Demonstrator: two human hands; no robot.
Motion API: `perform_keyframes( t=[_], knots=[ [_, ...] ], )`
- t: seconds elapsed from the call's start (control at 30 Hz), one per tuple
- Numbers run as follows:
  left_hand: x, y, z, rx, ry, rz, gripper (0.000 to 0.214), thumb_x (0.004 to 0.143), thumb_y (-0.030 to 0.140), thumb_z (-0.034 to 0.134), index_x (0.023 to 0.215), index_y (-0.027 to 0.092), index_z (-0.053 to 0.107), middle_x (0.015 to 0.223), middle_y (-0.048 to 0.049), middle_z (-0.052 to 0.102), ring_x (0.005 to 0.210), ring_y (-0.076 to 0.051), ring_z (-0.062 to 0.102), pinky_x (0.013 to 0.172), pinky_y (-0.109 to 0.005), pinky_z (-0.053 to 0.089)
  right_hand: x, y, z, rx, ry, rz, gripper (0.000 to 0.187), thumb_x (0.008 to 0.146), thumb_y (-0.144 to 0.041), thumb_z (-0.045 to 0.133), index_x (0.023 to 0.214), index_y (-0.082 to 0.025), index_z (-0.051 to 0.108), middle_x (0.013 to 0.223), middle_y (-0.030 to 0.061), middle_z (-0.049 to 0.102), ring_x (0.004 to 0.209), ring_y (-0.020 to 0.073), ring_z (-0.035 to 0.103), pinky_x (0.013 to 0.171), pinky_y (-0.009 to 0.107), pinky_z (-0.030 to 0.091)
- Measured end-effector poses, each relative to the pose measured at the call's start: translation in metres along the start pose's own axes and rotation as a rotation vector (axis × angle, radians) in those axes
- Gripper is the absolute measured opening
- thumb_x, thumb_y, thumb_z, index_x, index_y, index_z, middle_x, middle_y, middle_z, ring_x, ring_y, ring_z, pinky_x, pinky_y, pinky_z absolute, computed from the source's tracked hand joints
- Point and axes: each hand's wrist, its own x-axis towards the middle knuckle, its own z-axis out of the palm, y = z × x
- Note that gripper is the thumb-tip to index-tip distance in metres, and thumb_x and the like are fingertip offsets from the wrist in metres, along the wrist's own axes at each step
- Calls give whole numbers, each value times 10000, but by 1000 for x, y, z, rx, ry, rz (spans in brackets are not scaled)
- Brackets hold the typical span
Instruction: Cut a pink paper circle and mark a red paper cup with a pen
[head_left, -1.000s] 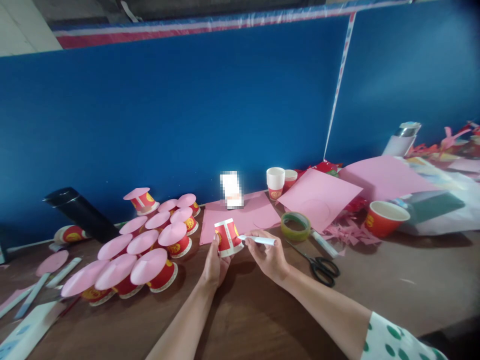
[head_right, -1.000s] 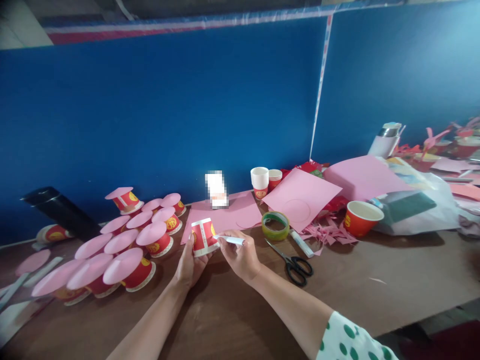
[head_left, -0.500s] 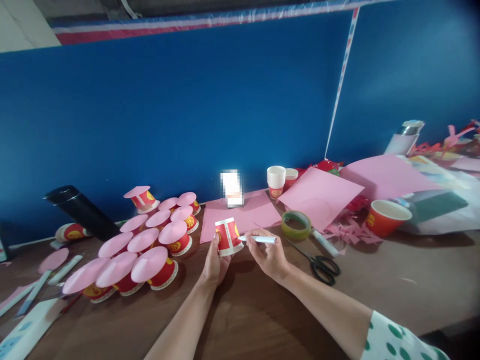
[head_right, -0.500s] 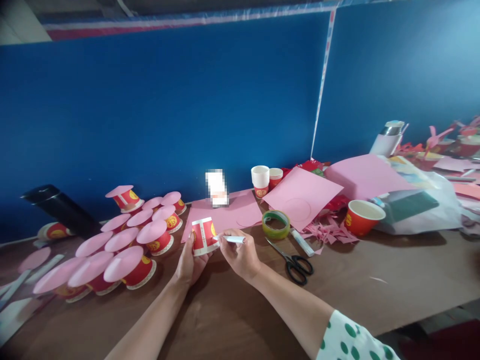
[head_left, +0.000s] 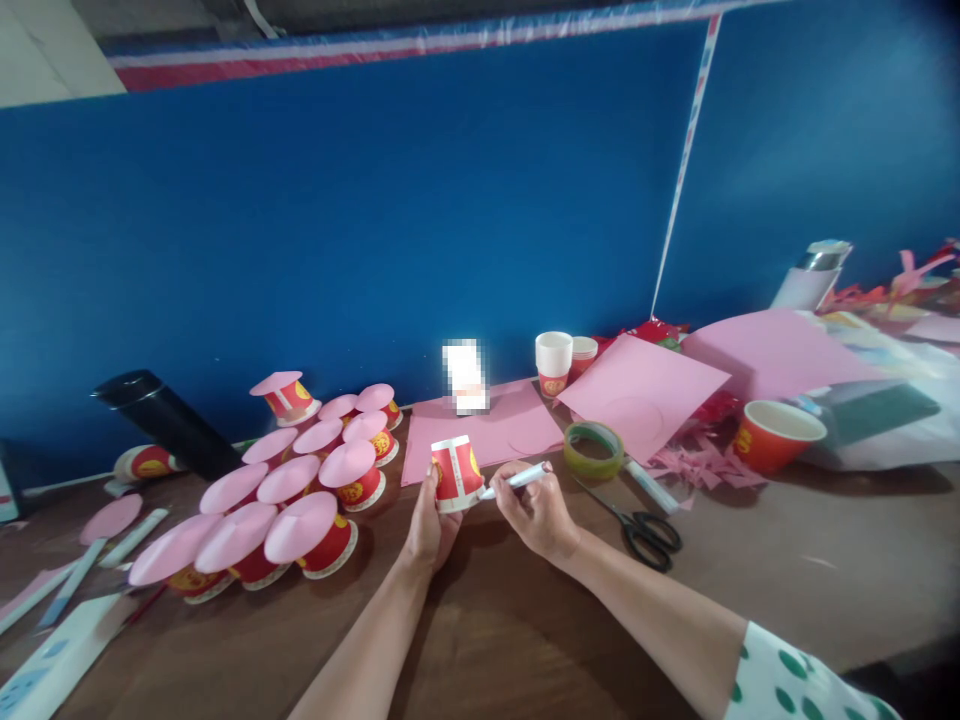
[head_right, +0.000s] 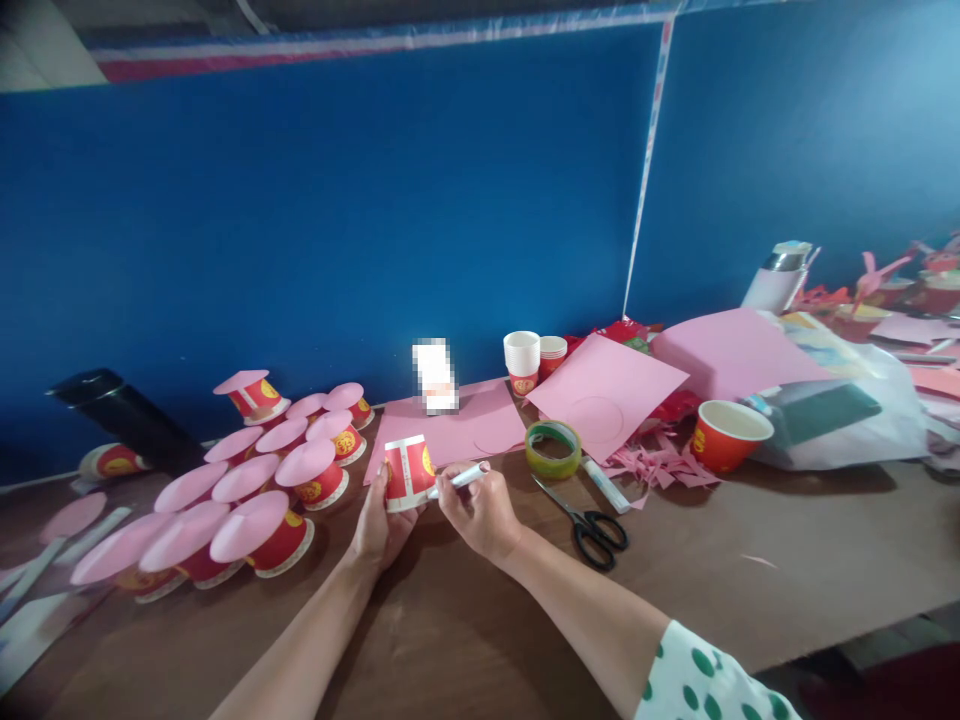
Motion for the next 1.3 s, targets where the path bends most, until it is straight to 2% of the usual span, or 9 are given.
perform_keyframes(
  t=[0.1,0.27,0.4,0.53,0.67,0.8,1.03,1.3],
  knots=[
    [0,-1,-1,-1,-7,-9,359,845,394,479,1121,185,573,1054,-66,656,953,-198,608,883,-359,445,-1,2,1,26,-2,42,237,863,-251,441,684,-164,568,586,4,562,516,107,498,549,216,418],
    [3,-2,-3,-6,24,-16,385,826,428,499,1122,194,575,1043,-64,660,943,-206,612,869,-363,448,-5,4,5,129,122,118,227,883,-266,423,723,-165,548,577,-3,530,506,107,492,508,209,412],
    [5,-1,-3,-18,30,-25,400,821,450,494,1128,205,570,1060,-63,656,940,-203,613,863,-352,448,-7,0,4,115,106,5,143,878,-217,442,864,-175,578,752,42,608,677,146,580,642,248,468],
    [4,2,-2,-22,-32,-7,397,829,442,479,1125,192,569,1062,-71,656,953,-213,611,861,-352,451,-6,-5,3,78,83,-120,161,861,-188,471,969,-191,590,873,70,630,790,173,599,731,293,487],
    [3,3,-1,-34,-48,6,376,837,416,475,1113,178,568,1016,-69,670,932,-206,619,861,-349,454,-7,-7,4,96,23,-122,187,851,-174,479,999,-205,590,901,72,629,813,177,596,742,310,500],
    [5,2,-3,-48,10,12,338,822,391,508,1062,166,586,942,-66,686,915,-210,625,865,-354,453,-9,-7,6,84,-26,-150,196,841,-166,481,1002,-209,586,885,73,629,810,189,592,746,331,501],
    [4,1,-6,-35,11,6,343,830,392,496,1070,164,585,1000,-80,673,927,-208,617,878,-353,444,-9,-8,7,53,-16,-167,182,826,-145,485,976,-200,571,904,76,626,836,195,597,770,334,498],
    [1,0,-6,-39,-3,15,350,825,414,499,1042,156,595,1000,-91,670,943,-211,608,879,-360,444,-8,-8,6,12,33,-161,164,832,-155,478,963,-198,567,867,73,622,791,192,596,725,323,503]
  ],
)
